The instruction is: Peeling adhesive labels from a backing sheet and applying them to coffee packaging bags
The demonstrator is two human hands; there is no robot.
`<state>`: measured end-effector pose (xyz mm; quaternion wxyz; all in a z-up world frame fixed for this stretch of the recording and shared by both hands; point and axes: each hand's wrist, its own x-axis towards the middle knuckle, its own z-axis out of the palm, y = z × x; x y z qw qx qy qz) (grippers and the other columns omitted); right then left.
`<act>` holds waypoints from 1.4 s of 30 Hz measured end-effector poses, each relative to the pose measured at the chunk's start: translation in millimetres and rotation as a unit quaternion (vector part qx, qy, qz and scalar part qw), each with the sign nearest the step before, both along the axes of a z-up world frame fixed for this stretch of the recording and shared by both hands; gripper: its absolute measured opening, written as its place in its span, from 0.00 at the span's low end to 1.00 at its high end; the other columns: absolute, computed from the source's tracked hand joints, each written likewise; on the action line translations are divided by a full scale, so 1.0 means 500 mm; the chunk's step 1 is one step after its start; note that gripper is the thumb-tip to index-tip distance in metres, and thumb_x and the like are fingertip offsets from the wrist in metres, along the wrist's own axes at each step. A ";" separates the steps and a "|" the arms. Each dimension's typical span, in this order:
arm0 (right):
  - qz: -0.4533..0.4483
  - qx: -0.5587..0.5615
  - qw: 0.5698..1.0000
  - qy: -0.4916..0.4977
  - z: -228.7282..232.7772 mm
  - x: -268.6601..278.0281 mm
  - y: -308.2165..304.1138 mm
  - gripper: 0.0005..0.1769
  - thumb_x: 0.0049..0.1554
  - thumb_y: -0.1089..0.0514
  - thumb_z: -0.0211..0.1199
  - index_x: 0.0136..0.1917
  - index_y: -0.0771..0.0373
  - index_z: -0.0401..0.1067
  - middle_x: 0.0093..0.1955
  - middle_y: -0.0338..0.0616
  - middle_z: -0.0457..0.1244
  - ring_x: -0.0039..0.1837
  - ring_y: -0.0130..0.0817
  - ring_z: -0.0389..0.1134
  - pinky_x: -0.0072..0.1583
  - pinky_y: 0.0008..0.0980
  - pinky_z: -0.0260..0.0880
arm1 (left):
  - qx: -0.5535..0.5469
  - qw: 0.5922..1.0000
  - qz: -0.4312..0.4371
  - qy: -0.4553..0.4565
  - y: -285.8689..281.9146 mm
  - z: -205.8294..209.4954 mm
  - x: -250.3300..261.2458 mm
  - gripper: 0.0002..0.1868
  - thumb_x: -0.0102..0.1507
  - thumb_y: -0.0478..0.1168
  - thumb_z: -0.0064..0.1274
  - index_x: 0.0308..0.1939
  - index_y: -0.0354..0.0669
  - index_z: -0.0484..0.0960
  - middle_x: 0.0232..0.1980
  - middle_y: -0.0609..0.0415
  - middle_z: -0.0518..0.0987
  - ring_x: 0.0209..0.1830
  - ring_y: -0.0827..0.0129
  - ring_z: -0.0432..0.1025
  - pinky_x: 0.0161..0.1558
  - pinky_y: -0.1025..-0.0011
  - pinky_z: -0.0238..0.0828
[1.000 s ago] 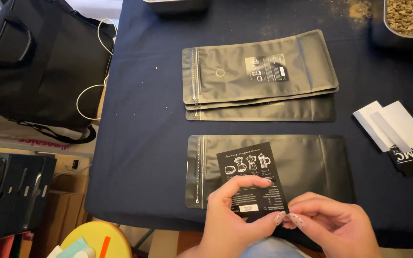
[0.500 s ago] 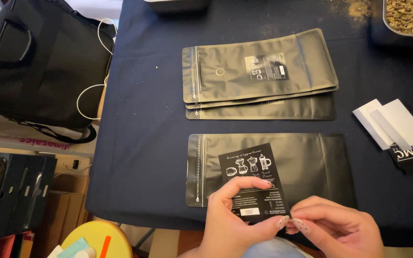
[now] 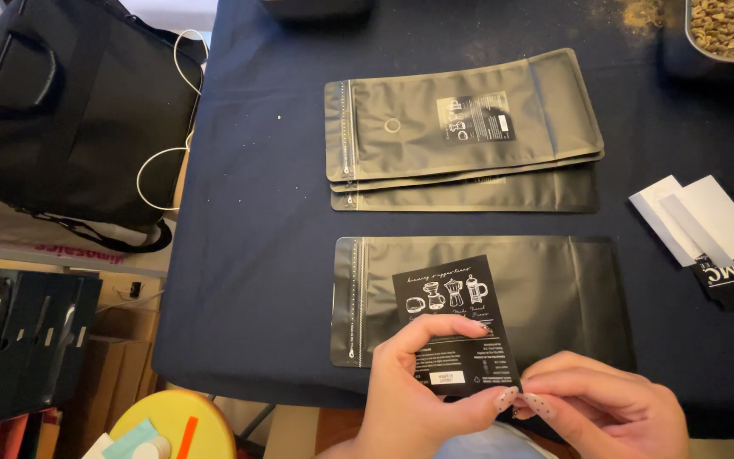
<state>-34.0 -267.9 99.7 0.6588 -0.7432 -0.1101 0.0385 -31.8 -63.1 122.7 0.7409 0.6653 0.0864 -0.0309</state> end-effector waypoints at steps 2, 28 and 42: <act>-0.003 -0.005 1.000 -0.005 0.003 0.001 0.003 0.05 0.50 0.64 0.68 0.36 0.66 0.84 0.36 0.48 0.75 0.34 0.27 0.79 0.40 0.17 0.84 | 0.006 1.000 -0.002 -0.005 0.001 0.000 0.001 0.23 0.44 0.42 0.72 0.43 0.49 0.86 0.44 0.58 0.88 0.48 0.77 0.81 0.54 0.78 0.76; -0.024 -0.040 0.999 -0.026 0.012 0.004 0.014 0.04 0.48 0.63 0.69 0.35 0.64 0.84 0.34 0.45 0.75 0.33 0.23 0.77 0.38 0.14 0.82 | -0.029 1.000 0.009 0.009 -0.005 -0.002 0.001 0.24 0.43 0.40 0.73 0.43 0.46 0.86 0.42 0.56 0.88 0.40 0.78 0.80 0.44 0.79 0.80; -0.029 -0.053 0.998 -0.026 0.029 0.004 0.025 0.05 0.49 0.62 0.69 0.35 0.63 0.84 0.34 0.44 0.74 0.32 0.22 0.76 0.37 0.12 0.81 | 0.022 0.999 0.015 -0.018 -0.001 -0.002 -0.001 0.22 0.44 0.42 0.71 0.42 0.48 0.86 0.45 0.59 0.88 0.49 0.76 0.81 0.57 0.78 0.76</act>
